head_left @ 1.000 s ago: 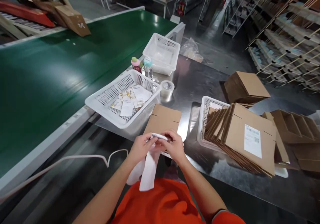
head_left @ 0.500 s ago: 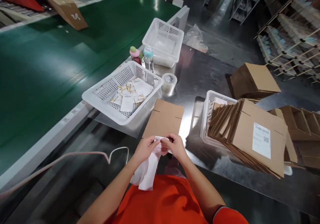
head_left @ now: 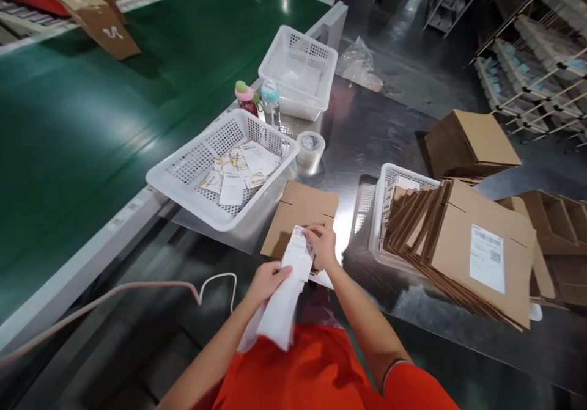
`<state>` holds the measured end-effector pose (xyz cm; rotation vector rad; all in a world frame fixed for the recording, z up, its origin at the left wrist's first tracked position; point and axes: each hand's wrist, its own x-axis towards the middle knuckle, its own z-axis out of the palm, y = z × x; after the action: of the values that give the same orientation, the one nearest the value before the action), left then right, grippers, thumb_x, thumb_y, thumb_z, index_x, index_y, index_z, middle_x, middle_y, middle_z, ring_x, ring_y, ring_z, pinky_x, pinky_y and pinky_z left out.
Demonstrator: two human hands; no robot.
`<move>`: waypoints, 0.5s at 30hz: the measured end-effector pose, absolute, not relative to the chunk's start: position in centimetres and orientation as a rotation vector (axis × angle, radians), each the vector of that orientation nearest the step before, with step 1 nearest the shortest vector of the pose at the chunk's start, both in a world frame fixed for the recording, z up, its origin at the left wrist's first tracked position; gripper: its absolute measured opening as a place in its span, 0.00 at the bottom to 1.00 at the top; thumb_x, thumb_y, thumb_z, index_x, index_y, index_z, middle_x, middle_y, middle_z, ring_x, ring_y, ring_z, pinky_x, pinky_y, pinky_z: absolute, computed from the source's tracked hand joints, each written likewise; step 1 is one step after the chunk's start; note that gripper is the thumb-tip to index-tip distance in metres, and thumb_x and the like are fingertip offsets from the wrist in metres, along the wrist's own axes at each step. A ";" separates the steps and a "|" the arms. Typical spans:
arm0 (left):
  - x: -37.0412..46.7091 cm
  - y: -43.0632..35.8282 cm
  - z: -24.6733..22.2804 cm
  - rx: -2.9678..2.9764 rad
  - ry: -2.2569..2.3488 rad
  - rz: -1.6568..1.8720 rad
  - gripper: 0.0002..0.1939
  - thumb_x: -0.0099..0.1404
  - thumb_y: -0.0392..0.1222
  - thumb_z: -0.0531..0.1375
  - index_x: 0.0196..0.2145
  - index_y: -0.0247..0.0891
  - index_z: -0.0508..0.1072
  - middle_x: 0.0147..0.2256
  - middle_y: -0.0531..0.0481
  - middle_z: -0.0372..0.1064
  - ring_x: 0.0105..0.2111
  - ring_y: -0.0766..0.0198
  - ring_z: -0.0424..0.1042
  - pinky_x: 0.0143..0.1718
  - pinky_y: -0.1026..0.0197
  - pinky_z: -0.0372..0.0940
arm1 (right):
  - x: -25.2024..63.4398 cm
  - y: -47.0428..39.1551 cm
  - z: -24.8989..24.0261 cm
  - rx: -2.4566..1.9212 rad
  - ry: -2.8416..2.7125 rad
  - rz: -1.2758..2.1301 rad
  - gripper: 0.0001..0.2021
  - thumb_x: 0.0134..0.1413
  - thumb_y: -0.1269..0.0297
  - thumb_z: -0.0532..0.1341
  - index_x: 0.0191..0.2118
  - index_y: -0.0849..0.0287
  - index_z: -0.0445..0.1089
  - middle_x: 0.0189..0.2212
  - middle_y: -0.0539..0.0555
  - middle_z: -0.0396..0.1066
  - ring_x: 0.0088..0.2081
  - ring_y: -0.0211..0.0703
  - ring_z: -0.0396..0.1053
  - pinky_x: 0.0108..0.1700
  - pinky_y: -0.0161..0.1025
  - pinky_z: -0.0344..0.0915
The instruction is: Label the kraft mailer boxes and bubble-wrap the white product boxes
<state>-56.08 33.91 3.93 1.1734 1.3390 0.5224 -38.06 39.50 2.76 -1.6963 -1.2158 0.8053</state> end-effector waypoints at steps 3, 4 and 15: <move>-56.5 33.2 2.3 0.921 1.274 0.509 0.29 0.45 0.68 0.64 0.18 0.36 0.66 0.16 0.58 0.54 0.20 0.70 0.52 0.22 0.65 0.46 | -37.5 42.7 0.8 -1.894 -1.349 0.546 0.06 0.53 0.62 0.64 0.30 0.56 0.78 0.40 0.55 0.71 0.46 0.47 0.66 0.51 0.45 0.60; -56.7 33.0 1.9 0.846 1.265 0.521 0.29 0.44 0.68 0.65 0.20 0.36 0.67 0.16 0.59 0.54 0.19 0.71 0.51 0.22 0.65 0.46 | -37.4 43.5 0.4 -1.941 -1.384 0.482 0.06 0.54 0.64 0.64 0.31 0.56 0.78 0.41 0.55 0.72 0.47 0.48 0.65 0.53 0.48 0.57; -57.5 31.0 -0.4 0.742 1.240 0.471 0.31 0.43 0.67 0.67 0.26 0.32 0.74 0.19 0.55 0.61 0.20 0.70 0.54 0.22 0.65 0.49 | -36.9 44.5 -2.2 -1.941 -1.569 0.284 0.09 0.54 0.71 0.59 0.36 0.54 0.77 0.47 0.55 0.71 0.50 0.49 0.61 0.54 0.49 0.51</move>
<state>-57.45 31.00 -0.38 0.7423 1.2403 0.4713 -36.87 44.54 -2.16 -1.9410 -1.5692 0.2845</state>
